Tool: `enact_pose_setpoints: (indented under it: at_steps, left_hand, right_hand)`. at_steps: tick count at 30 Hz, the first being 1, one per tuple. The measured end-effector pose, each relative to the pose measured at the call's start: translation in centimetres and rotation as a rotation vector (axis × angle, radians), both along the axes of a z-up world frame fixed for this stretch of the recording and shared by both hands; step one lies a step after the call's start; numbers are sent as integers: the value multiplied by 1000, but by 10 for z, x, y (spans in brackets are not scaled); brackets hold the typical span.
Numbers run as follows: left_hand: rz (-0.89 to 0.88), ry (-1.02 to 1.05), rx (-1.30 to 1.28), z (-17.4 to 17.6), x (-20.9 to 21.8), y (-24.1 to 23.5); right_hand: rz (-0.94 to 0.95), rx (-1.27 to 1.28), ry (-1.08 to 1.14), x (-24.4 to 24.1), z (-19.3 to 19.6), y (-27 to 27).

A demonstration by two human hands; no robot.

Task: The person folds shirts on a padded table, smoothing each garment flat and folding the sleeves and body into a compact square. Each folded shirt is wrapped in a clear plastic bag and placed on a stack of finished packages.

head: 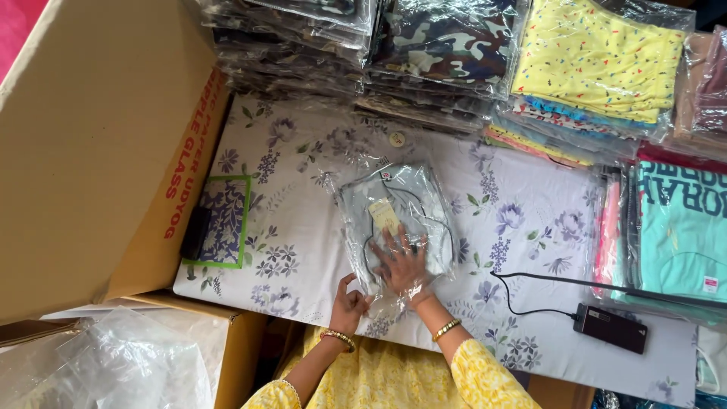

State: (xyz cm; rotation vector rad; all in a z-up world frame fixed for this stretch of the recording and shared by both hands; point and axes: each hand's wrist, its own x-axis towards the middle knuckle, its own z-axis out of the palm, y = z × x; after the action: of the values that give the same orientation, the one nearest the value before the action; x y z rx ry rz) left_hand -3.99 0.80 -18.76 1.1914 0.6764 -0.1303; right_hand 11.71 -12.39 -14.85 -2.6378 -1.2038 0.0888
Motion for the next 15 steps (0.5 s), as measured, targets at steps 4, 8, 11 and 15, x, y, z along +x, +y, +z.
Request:
enact_pose_setpoints:
  at_steps: [4, 8, 11, 15]
  left_hand:
    - [-19, -13, 0, -1, 1, -2]
    - [4, -34, -31, 7, 5, -12]
    - [32, -48, -27, 47, 11, -11]
    - [-3, -44, -64, 68, 2, -10]
  right_hand:
    - [-3, 2, -113, 26, 0, 12]
    - [46, 52, -97, 43, 0, 16]
    - [10, 164, -90, 35, -1, 12]
    - [-83, 193, -24, 18, 21, 14]
